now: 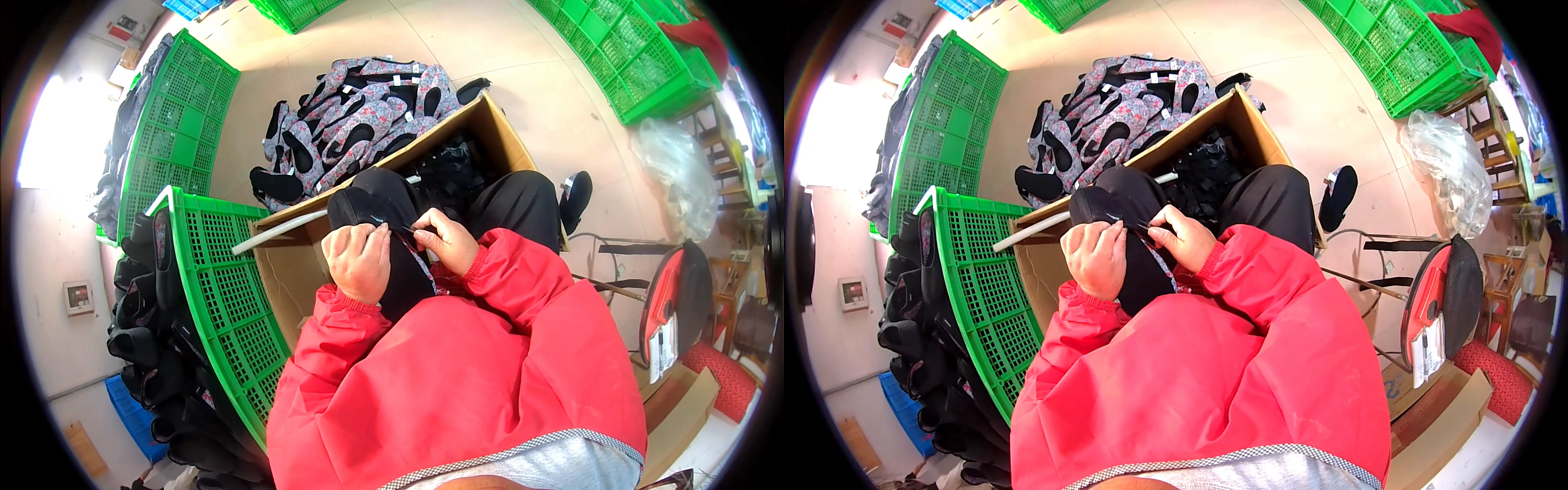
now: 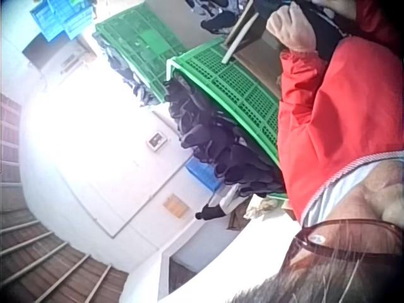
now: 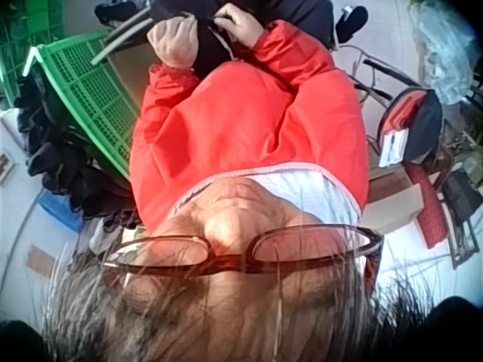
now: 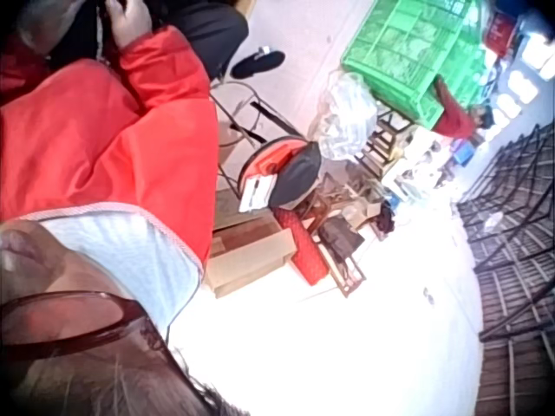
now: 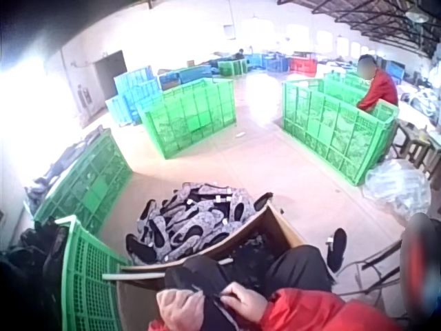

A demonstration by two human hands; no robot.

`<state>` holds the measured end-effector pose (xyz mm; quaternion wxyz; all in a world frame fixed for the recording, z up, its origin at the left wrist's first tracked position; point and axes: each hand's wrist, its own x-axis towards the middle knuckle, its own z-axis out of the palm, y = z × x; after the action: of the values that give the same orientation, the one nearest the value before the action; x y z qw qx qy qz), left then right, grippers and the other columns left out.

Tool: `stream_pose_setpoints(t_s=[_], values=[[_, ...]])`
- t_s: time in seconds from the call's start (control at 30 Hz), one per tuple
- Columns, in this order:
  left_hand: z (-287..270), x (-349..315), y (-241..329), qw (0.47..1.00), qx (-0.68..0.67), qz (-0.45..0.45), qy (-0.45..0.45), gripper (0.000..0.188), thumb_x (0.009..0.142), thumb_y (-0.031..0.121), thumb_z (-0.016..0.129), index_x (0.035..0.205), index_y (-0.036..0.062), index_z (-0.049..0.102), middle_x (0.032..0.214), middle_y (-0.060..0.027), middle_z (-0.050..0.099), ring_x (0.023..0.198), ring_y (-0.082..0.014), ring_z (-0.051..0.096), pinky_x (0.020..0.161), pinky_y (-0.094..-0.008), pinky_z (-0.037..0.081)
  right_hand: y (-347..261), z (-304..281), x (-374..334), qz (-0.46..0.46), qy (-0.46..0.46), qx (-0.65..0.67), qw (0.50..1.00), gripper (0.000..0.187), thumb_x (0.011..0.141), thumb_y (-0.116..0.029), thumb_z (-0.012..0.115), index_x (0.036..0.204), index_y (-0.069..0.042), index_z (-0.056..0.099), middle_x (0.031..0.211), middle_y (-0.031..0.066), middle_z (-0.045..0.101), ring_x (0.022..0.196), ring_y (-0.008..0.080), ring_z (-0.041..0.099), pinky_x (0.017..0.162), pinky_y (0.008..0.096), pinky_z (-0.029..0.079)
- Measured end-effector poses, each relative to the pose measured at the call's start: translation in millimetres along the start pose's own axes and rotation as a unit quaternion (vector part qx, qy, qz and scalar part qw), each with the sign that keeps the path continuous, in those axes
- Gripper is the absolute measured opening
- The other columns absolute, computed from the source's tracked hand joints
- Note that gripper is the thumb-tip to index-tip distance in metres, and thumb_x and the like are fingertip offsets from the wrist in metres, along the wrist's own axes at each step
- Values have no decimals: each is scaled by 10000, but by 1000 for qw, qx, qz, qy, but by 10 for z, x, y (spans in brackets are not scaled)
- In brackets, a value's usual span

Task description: The person sits on the floor in a warehouse and sews the straps onto black slipper soles using a needle and thread. They pick up a sole from a cardboard box, stitch the strap attachment points, and place the finished slipper into a green plastic crate.

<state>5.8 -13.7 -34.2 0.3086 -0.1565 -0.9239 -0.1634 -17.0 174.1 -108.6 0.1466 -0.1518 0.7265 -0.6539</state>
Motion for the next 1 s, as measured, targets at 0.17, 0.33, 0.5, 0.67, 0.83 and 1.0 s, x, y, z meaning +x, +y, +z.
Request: stream_pose_setpoints(t_s=[0.17,0.33,0.5,0.67,0.83,1.0], values=[[9,-8,-3,1000,-3,-2,-1,194,679,88,805,841,115,700,828,7,632,819,-214,602,828,-370,433,-87,-8,50,34,-17,-30,999,253,982,-315,569,1007,-63,571,823,88,687,780,246,682,716,356,506],[19,-17,-9,1000,-5,-4,1,198,675,82,807,836,112,696,823,6,629,813,-213,601,824,-367,433,-104,-2,80,27,-30,-43,998,229,983,-303,566,998,-74,567,804,77,685,759,233,679,697,347,503],[31,-12,-19,1000,-9,-3,5,204,670,72,809,834,107,692,820,4,628,805,-214,600,815,-365,433,-126,9,108,40,-39,-28,998,217,988,-278,565,998,-61,561,797,67,666,744,206,656,702,325,497],[38,-5,-14,1000,-10,-5,7,203,670,73,809,833,104,692,819,3,629,804,-215,600,810,-364,432,-67,41,123,25,-27,-25,999,229,983,-306,564,994,-77,564,787,68,679,744,227,676,694,342,504],[40,-8,-17,1000,-9,-6,5,202,669,76,808,833,102,693,818,-1,632,805,-217,602,807,-364,434,-164,66,118,43,-12,-65,997,243,975,-329,575,1003,-87,573,796,77,682,759,256,683,689,355,503],[45,-19,-27,1000,-6,-3,3,144,719,85,772,844,106,702,824,10,625,814,-200,592,803,-361,434,-163,100,106,16,18,-97,995,249,966,-325,595,1015,-80,589,809,85,680,763,259,675,684,351,504]])
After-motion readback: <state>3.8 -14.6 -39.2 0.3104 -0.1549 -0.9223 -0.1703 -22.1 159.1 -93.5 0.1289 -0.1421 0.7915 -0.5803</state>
